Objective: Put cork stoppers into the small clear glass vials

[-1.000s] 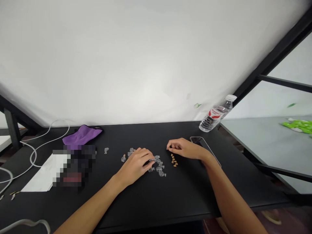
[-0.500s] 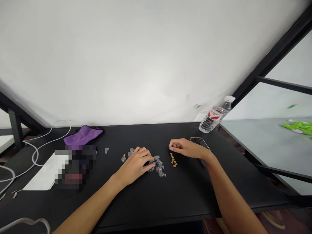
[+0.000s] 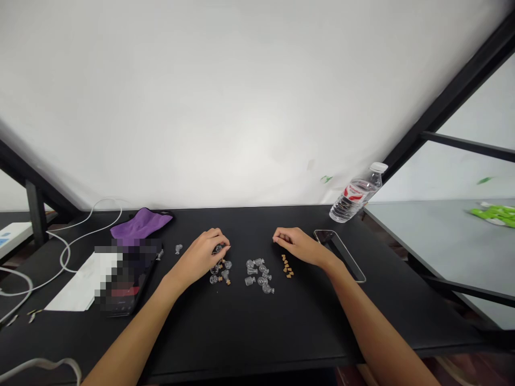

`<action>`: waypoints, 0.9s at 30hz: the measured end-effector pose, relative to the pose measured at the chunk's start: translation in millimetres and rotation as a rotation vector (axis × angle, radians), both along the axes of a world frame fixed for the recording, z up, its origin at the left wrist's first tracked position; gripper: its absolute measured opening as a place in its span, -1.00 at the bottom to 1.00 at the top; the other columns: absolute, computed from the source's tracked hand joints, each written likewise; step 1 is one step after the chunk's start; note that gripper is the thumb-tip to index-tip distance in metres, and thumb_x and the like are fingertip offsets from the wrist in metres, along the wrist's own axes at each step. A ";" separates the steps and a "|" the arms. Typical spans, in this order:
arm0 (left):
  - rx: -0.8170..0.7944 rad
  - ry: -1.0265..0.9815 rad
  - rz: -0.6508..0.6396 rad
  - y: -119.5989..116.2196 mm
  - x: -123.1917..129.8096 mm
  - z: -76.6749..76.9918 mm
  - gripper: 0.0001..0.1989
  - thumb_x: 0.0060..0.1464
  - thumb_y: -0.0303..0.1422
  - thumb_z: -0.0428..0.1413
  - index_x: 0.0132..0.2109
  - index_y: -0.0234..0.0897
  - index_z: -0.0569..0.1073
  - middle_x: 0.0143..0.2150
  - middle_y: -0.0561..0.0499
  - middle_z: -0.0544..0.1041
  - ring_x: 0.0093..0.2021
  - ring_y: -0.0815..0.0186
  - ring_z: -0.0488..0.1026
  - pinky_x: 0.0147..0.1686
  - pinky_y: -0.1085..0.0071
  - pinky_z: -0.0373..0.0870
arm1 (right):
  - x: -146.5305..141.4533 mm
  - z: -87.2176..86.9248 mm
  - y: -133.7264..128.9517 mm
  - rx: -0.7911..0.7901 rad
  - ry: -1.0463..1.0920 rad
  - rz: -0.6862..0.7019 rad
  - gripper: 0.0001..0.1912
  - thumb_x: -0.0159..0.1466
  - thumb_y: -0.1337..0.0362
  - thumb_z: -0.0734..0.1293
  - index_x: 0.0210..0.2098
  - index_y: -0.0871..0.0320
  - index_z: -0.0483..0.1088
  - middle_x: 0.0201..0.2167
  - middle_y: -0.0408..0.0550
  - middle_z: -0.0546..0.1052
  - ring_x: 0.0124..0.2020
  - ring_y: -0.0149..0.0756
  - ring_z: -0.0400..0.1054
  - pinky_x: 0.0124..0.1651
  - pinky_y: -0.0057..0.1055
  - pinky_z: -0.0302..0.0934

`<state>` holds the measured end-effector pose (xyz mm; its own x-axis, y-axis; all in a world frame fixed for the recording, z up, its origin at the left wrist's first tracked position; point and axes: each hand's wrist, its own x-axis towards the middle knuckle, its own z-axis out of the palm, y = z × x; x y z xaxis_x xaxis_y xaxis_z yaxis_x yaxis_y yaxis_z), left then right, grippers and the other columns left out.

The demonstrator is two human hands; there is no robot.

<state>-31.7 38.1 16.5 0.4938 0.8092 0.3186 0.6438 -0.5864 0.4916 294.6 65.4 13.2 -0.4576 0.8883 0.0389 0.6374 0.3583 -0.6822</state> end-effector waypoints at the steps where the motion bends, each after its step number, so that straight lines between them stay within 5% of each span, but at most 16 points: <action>1: -0.012 -0.006 0.000 1.4 -3.4 -0.3 -0.85 0.34 -0.36 0.08 -0.15 -0.20 0.56 -0.18 0.00 0.50 -0.18 0.24 0.45 -0.14 0.30 0.38 | -1.1 0.1 -0.4 0.007 -0.005 -0.005 -0.66 0.44 0.04 0.21 -0.31 0.13 0.41 -0.53 -0.22 0.30 -0.47 -0.35 0.14 -0.38 -0.42 0.03; 16: -0.071 0.154 0.033 6.4 -18.8 -3.7 -0.80 0.38 -0.29 0.05 -0.09 -0.15 0.58 -0.14 0.01 0.52 -0.14 0.23 0.50 -0.10 0.32 0.36 | -5.0 1.0 -3.0 0.037 -0.012 0.007 -0.67 0.45 0.07 0.21 -0.30 0.13 0.42 -0.51 -0.20 0.34 -0.47 -0.35 0.16 -0.37 -0.43 0.02; 23: -0.060 0.061 0.032 9.9 -16.6 -6.6 -0.89 0.29 -0.30 0.16 -0.22 -0.20 0.52 -0.26 0.05 0.50 -0.24 0.25 0.44 -0.17 0.32 0.33 | -7.2 3.4 -2.7 0.060 0.030 -0.001 -0.67 0.44 0.05 0.21 -0.31 0.13 0.41 -0.50 -0.19 0.35 -0.45 -0.34 0.16 -0.36 -0.41 0.04; 27: -0.015 -0.166 0.034 1.7 3.9 -1.9 -0.90 0.29 -0.31 0.17 -0.21 -0.21 0.50 -0.31 0.05 0.49 -0.31 0.31 0.42 -0.25 0.38 0.36 | -21.8 12.9 -11.8 0.052 0.127 -0.004 -0.64 0.44 0.00 0.21 -0.29 0.13 0.41 -0.48 -0.18 0.34 -0.44 -0.33 0.16 -0.35 -0.41 0.06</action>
